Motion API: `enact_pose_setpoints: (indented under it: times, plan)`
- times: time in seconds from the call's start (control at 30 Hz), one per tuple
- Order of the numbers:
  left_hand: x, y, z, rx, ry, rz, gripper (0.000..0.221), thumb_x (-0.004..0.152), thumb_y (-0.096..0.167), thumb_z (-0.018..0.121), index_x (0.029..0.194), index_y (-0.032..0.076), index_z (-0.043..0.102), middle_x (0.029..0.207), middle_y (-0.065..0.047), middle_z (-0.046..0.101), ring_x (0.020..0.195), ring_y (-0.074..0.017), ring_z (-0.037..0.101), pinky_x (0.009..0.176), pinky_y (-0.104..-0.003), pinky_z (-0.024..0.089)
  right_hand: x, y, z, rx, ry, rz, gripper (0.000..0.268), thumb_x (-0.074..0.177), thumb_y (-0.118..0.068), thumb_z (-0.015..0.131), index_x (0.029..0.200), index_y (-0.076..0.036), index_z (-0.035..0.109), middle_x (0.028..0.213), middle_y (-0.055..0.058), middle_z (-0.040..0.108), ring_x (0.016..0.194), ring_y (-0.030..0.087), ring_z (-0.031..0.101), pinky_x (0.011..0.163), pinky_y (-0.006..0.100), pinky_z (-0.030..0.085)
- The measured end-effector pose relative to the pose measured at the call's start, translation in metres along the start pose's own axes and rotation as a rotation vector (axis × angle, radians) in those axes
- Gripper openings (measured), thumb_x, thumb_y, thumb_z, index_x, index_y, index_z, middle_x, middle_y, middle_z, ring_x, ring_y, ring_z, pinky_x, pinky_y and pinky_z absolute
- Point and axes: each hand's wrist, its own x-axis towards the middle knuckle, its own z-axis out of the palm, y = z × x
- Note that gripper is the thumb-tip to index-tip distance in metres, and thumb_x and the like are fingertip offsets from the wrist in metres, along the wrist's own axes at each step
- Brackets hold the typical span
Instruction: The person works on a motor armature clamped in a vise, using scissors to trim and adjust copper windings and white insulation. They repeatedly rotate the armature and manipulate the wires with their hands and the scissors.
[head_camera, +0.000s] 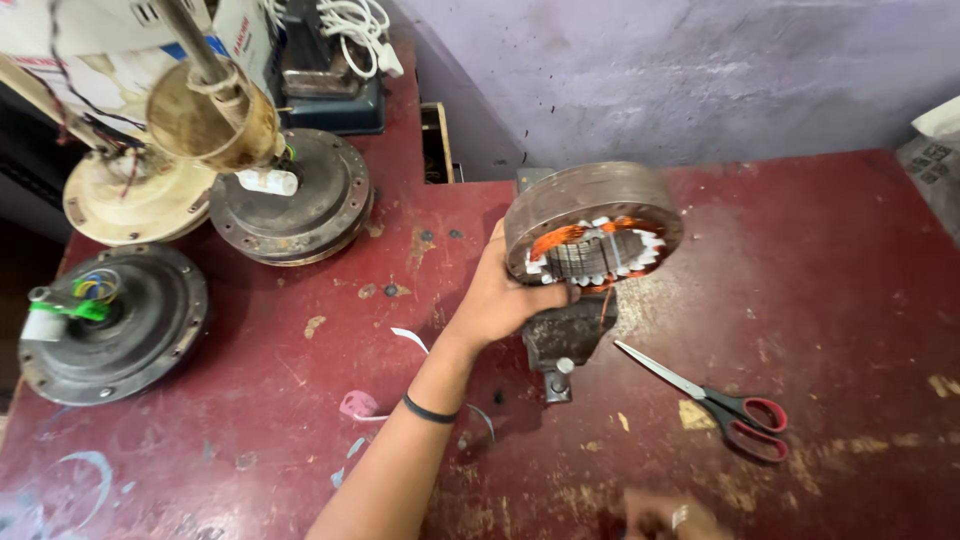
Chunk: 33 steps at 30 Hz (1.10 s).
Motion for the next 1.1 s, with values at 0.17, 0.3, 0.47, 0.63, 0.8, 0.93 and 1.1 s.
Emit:
enact_pose_setpoints:
  times: [0.17, 0.3, 0.47, 0.63, 0.8, 0.93, 1.1]
  plan:
    - [0.003, 0.009, -0.002, -0.102, -0.041, -0.094, 0.078, 0.066, 0.000, 0.083, 0.137, 0.007, 0.053, 0.125, -0.004, 0.064, 0.118, -0.0165, 0.060, 0.104, -0.034, 0.050, 0.033, -0.052, -0.010, 0.182, 0.207, -0.648, 0.024, 0.086, -0.018, 0.077, 0.103, -0.001, 0.075, 0.081, 0.006, 0.075, 0.075, 0.012, 0.067, 0.067, 0.027, 0.054]
    - [0.000, 0.014, -0.004, -0.055, -0.124, -0.155, 0.054, 0.075, -0.003, 0.081, 0.126, -0.001, 0.063, 0.112, -0.008, 0.070, 0.105, -0.0184, 0.067, 0.097, -0.035, 0.056, 0.075, -0.115, 0.002, 0.250, 0.298, -0.762, 0.027, 0.086, -0.020, 0.080, 0.103, 0.000, 0.075, 0.081, 0.008, 0.073, 0.069, 0.012, 0.066, 0.061, 0.028, 0.051]
    - [-0.002, 0.017, 0.001, -0.187, -0.127, -0.205, 0.050, 0.076, -0.001, 0.078, 0.124, 0.002, 0.062, 0.107, -0.007, 0.071, 0.098, -0.0176, 0.069, 0.092, -0.035, 0.058, 0.077, -0.135, -0.003, 0.231, 0.302, -0.835, 0.019, 0.089, -0.015, 0.077, 0.099, 0.001, 0.078, 0.075, 0.009, 0.072, 0.062, 0.011, 0.064, 0.059, 0.027, 0.049]
    - [-0.001, 0.012, 0.001, -0.044, -0.109, -0.114, 0.051, 0.074, -0.001, 0.080, 0.122, 0.002, 0.064, 0.111, -0.003, 0.069, 0.106, -0.0126, 0.065, 0.097, -0.032, 0.054, 0.072, -0.102, -0.006, 0.212, 0.138, -0.733, 0.014, 0.091, -0.015, 0.072, 0.096, -0.003, 0.079, 0.070, 0.007, 0.073, 0.045, 0.008, 0.049, 0.042, 0.027, 0.030]
    - [-0.003, 0.007, -0.001, 0.017, -0.116, -0.103, 0.048, 0.076, -0.001, 0.080, 0.122, 0.002, 0.066, 0.110, -0.002, 0.069, 0.105, -0.0128, 0.063, 0.097, -0.031, 0.052, 0.046, -0.045, -0.005, 0.153, -0.036, -0.717, 0.011, 0.087, -0.013, 0.070, 0.093, -0.007, 0.077, 0.072, 0.001, 0.074, 0.039, 0.005, 0.045, 0.036, 0.025, 0.029]
    - [-0.005, 0.008, 0.001, -0.026, -0.108, -0.111, 0.052, 0.077, 0.001, 0.082, 0.126, 0.003, 0.063, 0.114, -0.003, 0.068, 0.108, -0.0134, 0.062, 0.099, -0.032, 0.052, 0.029, -0.014, -0.006, 0.223, -0.079, -0.549, 0.010, 0.086, -0.013, 0.073, 0.089, -0.005, 0.080, 0.061, 0.002, 0.070, 0.049, 0.004, 0.050, 0.044, 0.023, 0.031]
    - [-0.010, 0.020, 0.011, 0.007, 0.009, -0.178, 0.071, 0.072, 0.005, 0.086, 0.135, 0.009, 0.053, 0.124, -0.003, 0.065, 0.117, -0.0152, 0.060, 0.103, -0.032, 0.049, 0.020, 0.007, 0.002, 0.365, -0.176, -0.335, 0.011, 0.085, -0.010, 0.073, 0.086, -0.001, 0.079, 0.062, 0.001, 0.066, 0.053, 0.005, 0.049, 0.047, 0.022, 0.034]
